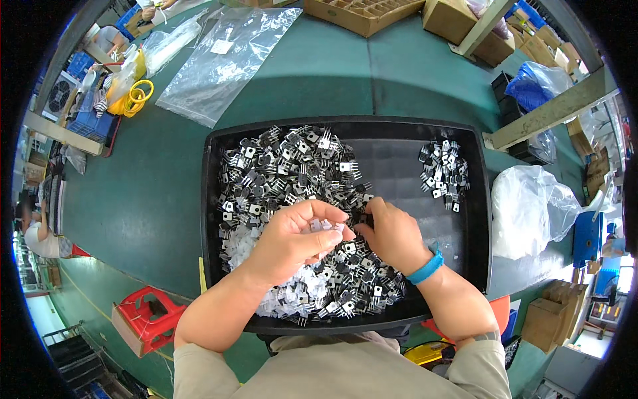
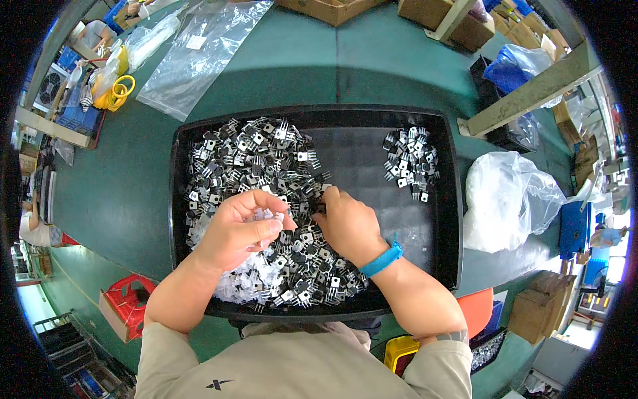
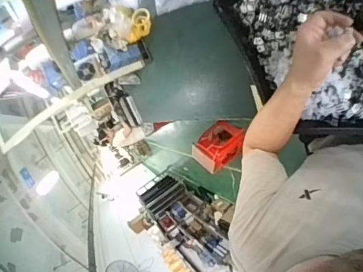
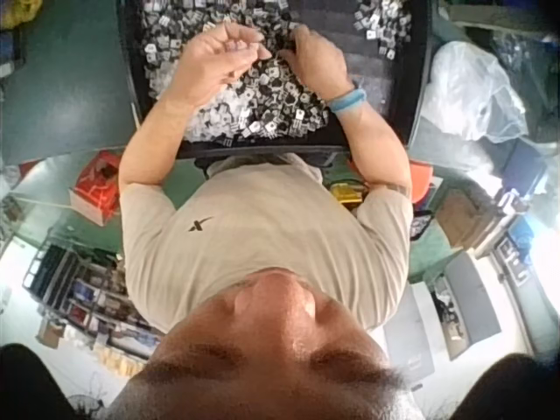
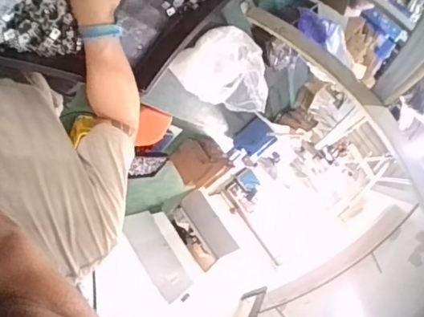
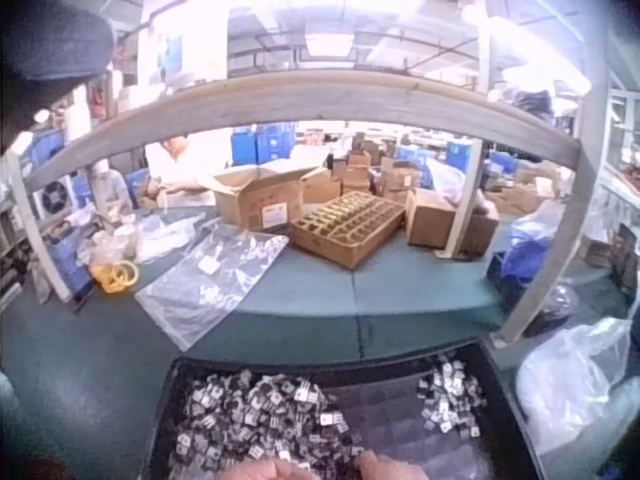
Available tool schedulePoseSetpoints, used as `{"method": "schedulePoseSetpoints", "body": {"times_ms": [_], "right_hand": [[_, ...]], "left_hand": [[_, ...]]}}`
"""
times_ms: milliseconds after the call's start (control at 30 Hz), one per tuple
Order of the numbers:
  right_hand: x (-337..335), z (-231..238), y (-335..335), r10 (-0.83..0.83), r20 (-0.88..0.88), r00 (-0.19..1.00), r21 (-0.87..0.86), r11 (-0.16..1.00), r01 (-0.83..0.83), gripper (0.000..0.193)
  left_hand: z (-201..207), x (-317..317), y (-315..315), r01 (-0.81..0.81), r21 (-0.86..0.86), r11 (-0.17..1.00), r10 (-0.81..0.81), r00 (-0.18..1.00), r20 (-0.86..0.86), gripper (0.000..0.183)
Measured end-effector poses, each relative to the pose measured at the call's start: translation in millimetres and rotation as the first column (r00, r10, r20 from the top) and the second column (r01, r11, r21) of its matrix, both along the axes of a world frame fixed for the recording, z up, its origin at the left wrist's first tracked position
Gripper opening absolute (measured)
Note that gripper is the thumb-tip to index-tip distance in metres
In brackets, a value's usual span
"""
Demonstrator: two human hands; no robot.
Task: The person repeatedly picks up small black electronic components and white plastic pieces from a black tray, fits them together by hand, and places the assembled units into a separate pile on the right side of the tray. The process is continuous and repetitive throughout the clip.
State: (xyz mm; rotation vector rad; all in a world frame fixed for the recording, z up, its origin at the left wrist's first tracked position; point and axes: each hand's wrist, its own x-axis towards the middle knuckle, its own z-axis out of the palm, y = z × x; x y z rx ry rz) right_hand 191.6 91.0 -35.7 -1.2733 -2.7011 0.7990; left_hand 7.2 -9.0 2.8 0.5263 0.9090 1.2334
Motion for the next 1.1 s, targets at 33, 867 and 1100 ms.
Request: {"method": "schedulePoseSetpoints", "body": {"times_ms": [33, 867, 1100], "right_hand": [[0, -1, 1, -0.005, 0.012, 1.000, 0.011, 1.000, 0.005, 0.029], [10, 54, -14, -0.133, -0.710, 0.691, -0.342, 0.923, -0.174, 0.014], [8, 56, -18, -0.161, -0.654, 0.739, -0.355, 0.928, -0.112, 0.012]], "left_hand": [[1, -1, 0, 0.010, -0.016, 1.000, -0.010, 1.000, -0.004, 0.020], [5, -1, 3, 0.038, -0.135, 0.990, -0.029, 0.997, 0.071, 0.014], [4, 0, 2, 0.050, -0.134, 0.990, -0.044, 0.998, 0.048, 0.013]]}}
